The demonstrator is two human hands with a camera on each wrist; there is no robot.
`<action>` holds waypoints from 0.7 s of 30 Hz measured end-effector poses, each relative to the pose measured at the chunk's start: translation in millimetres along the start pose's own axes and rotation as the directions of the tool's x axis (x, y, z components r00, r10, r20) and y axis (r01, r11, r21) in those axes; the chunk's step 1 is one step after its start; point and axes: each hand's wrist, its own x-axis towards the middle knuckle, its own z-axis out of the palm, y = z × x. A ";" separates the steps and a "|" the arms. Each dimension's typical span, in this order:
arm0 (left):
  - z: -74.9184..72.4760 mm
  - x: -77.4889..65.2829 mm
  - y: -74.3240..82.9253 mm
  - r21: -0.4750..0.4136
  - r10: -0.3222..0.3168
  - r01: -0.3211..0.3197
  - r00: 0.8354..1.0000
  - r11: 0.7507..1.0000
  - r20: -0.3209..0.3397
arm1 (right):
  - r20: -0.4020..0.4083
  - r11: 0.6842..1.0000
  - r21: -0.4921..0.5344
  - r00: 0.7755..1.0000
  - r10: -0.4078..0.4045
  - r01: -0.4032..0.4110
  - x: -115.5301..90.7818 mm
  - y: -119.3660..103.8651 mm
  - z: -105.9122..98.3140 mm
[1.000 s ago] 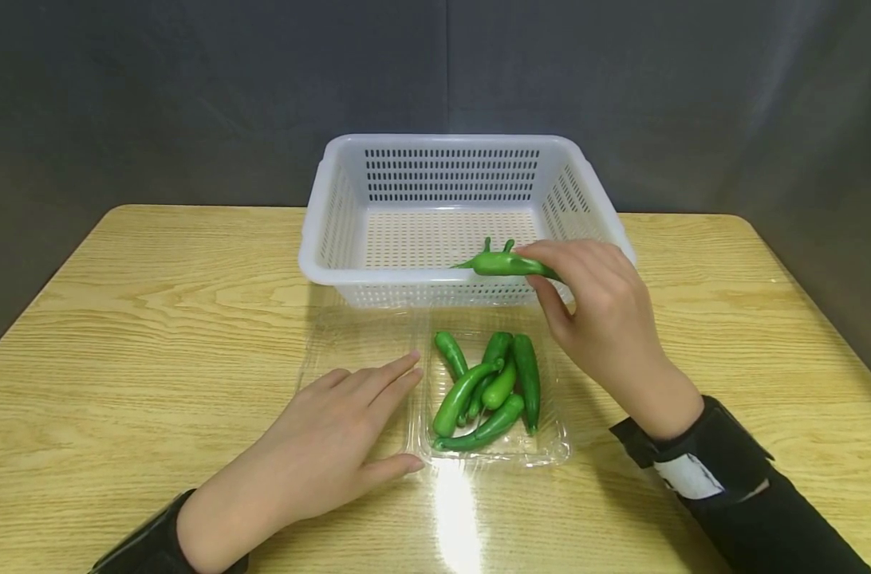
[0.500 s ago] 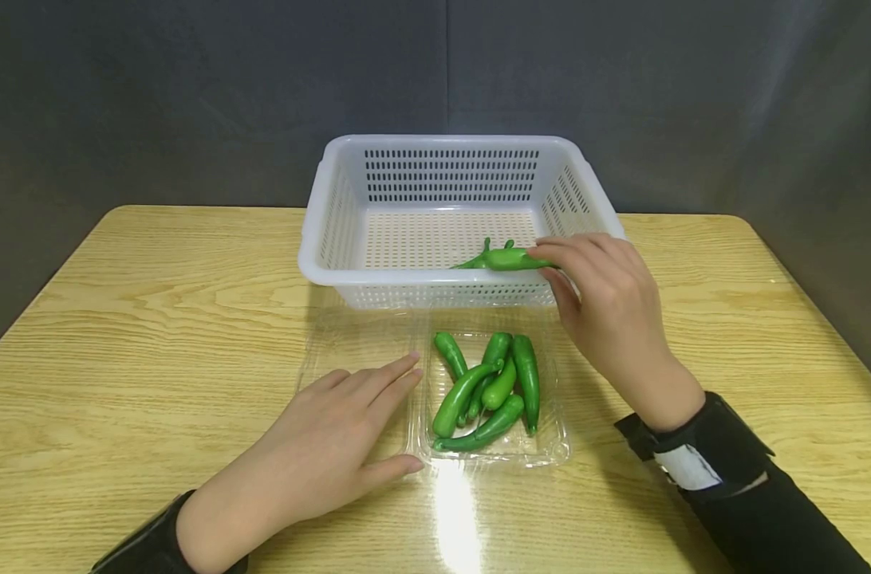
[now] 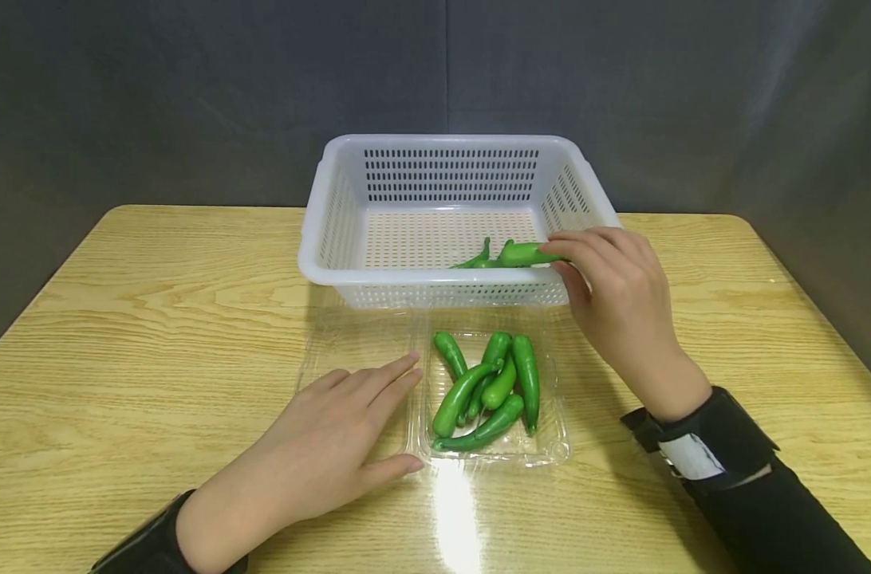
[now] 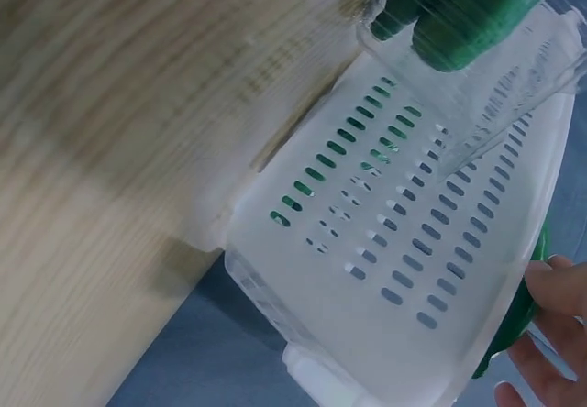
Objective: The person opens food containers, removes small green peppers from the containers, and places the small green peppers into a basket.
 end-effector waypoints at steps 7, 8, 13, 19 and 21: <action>0.3 -0.2 -0.1 0.002 0.003 -0.003 1.000 1.000 -0.005 | -0.012 1.000 0.010 1.000 0.011 -0.011 -1.7 1.8 2.0; 0.3 -0.3 -0.1 0.003 0.004 -0.004 1.000 1.000 -0.007 | -0.017 1.000 0.015 1.000 0.016 -0.015 -1.9 1.8 2.5; 0.5 -0.5 0.3 0.011 0.007 -0.006 1.000 1.000 -0.012 | -0.028 0.999 0.021 0.999 0.033 -0.032 -2.8 2.6 4.5; 0.7 -0.3 0.6 0.013 0.001 -0.001 1.000 1.000 -0.006 | -0.035 0.998 0.038 0.998 0.046 -0.045 -4.1 3.4 6.1; 0.7 -0.3 0.5 0.016 0.000 0.000 1.000 1.000 -0.005 | -0.033 0.998 0.036 0.998 0.046 -0.045 -4.1 3.6 6.6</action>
